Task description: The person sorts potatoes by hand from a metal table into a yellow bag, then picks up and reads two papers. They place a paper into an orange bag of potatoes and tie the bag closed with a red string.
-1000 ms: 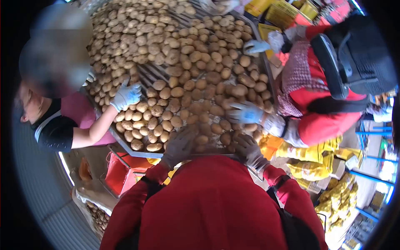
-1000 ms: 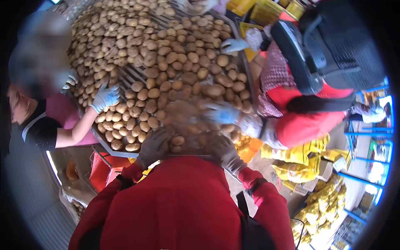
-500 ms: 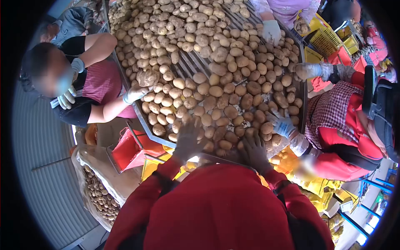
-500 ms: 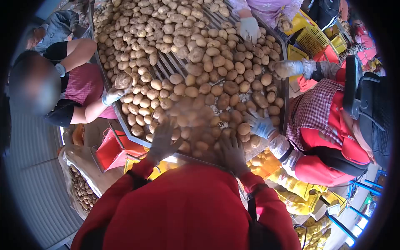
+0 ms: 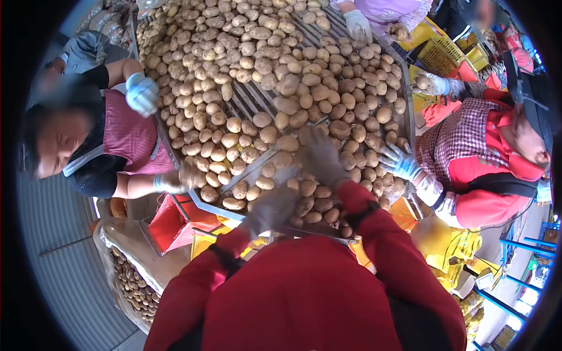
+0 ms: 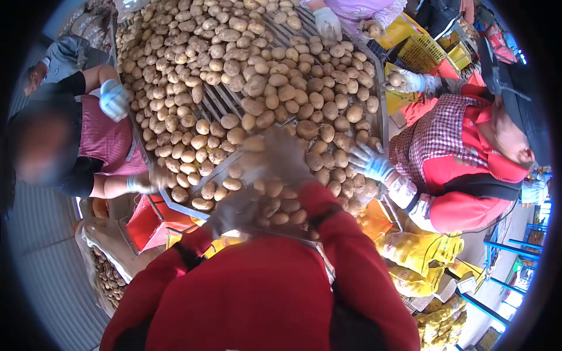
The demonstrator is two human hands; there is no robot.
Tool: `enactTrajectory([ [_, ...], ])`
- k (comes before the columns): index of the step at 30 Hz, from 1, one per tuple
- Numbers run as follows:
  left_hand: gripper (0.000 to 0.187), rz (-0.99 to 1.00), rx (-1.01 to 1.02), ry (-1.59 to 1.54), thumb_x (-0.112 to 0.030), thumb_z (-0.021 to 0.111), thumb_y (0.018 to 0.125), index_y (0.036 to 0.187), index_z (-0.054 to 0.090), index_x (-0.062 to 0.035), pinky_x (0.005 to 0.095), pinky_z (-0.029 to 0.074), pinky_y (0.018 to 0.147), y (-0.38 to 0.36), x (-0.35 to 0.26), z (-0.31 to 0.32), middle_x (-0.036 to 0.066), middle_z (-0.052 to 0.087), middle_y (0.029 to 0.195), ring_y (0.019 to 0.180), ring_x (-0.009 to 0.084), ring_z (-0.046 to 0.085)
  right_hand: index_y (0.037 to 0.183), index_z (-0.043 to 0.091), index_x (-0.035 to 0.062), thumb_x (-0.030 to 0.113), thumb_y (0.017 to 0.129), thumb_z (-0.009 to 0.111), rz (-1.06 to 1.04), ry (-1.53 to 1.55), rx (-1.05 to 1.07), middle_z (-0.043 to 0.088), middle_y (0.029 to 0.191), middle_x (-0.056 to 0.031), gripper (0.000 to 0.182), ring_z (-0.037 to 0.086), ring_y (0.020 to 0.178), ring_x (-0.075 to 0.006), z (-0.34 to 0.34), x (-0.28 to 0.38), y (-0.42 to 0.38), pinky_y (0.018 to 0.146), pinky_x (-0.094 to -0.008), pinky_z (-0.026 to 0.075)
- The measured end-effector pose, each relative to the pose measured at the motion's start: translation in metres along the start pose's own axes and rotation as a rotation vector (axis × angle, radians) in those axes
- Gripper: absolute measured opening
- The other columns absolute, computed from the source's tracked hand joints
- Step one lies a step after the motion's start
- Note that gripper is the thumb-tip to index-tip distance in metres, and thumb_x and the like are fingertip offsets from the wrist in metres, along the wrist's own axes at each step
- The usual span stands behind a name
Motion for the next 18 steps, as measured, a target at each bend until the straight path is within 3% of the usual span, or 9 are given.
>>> enactTrajectory([
  [2,0.036,-0.124,-0.519,-0.293,-0.016,0.07,0.098,0.129,0.066,0.0011,0.0334,0.057,0.09,-0.037,0.004,-0.021,0.016,0.073,0.122,0.109,0.0196,0.07,0.148,0.045,0.0021,0.022,0.09,0.064,0.098,-0.256,0.123,0.044,0.153,-0.0229,0.064,0.041,0.142,-0.0429,0.061,0.003,0.002,0.114,-0.0566,0.036],
  [3,0.03,-0.198,-0.694,-0.214,-0.017,0.069,0.099,0.122,0.07,0.0009,0.0324,0.058,0.086,-0.051,0.027,-0.02,0.014,0.076,0.111,0.102,0.0189,0.072,0.146,0.046,0.0013,0.022,0.09,0.063,0.066,-0.157,0.112,0.044,0.152,-0.0232,0.063,0.041,0.142,-0.0435,0.068,0.004,-0.007,0.114,-0.0581,0.036],
  [5,0.034,-0.554,-0.616,-0.274,-0.03,0.063,0.103,0.113,0.072,0.0014,0.029,0.057,0.069,-0.074,0.041,-0.03,0.01,0.076,0.09,0.079,0.0171,0.073,0.143,0.047,-0.0003,0.021,0.09,0.062,-0.009,0.035,0.099,0.044,0.152,-0.0239,0.059,0.04,0.142,-0.0448,0.079,0.007,-0.034,0.114,-0.0612,0.035],
  [8,0.041,-0.688,-0.638,-0.88,-0.04,0.06,0.104,0.104,0.072,-0.0005,0.0255,0.052,0.06,-0.1,0.108,0.019,0.008,0.074,0.082,0.068,0.0146,0.07,0.135,0.055,0.0043,0.018,0.089,0.063,-0.24,0.037,0.083,0.05,0.147,-0.0226,0.048,0.049,0.135,-0.042,0.051,0.006,-0.061,0.11,-0.0557,0.041],
  [11,0.042,-0.703,-0.634,-1.103,-0.043,0.055,0.106,0.108,0.069,-0.0035,0.0232,0.047,0.054,-0.094,0.109,0.024,0.009,0.074,0.091,0.069,0.0147,0.07,0.126,0.062,0.0092,0.015,0.088,0.064,-0.29,0.242,0.319,0.056,0.14,-0.0192,0.038,0.058,0.123,-0.0415,0.029,-0.028,-0.03,0.106,-0.0516,0.046],
  [13,0.042,-0.695,-0.639,-1.182,-0.043,0.054,0.106,0.109,0.068,-0.0041,0.0228,0.046,0.051,-0.086,0.108,0.022,0.009,0.073,0.094,0.066,0.0148,0.069,0.123,0.066,0.0131,0.015,0.088,0.066,-0.094,0.248,-0.077,0.06,0.134,-0.0158,0.035,0.062,0.113,-0.042,-0.02,-0.043,0.016,0.102,-0.0487,0.048],
  [15,0.042,-0.681,-0.582,-1.186,-0.044,0.055,0.105,0.11,0.067,-0.0043,0.0226,0.046,0.05,-0.086,0.105,0.021,0.009,0.073,0.095,0.067,0.0148,0.069,0.125,0.066,0.0133,0.019,0.089,0.066,-0.008,0.029,-0.273,0.058,0.137,-0.0168,0.037,0.059,0.118,-0.0427,-0.034,-0.069,0.068,0.102,-0.0485,0.048],
  [17,0.042,-0.639,-0.552,-1.203,-0.045,0.057,0.105,0.111,0.067,-0.0043,0.0232,0.046,0.05,-0.089,0.109,0.02,0.01,0.074,0.096,0.069,0.0152,0.07,0.126,0.067,0.0142,0.032,0.091,0.065,0.101,0.172,-0.364,0.055,0.14,-0.0201,0.039,0.055,0.125,-0.0404,-0.026,-0.095,0.117,0.103,-0.045,0.048],
  [18,0.048,-0.638,-0.534,-1.128,-0.048,0.051,0.106,0.118,0.069,-0.0049,0.0266,0.051,0.059,-0.093,0.122,0.026,0.009,0.076,0.103,0.075,0.0176,0.074,0.125,0.067,0.0143,0.036,0.091,0.064,0.111,0.05,-0.36,0.055,0.141,-0.0204,0.041,0.054,0.126,-0.0409,-0.021,-0.089,0.124,0.104,-0.0448,0.047],
])
Point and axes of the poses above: each hand's wrist, its own y-axis towards the middle knuckle, its own z-axis out of the palm, x = y × z, the point moved 3 cm from there along y, towards the middle knuckle
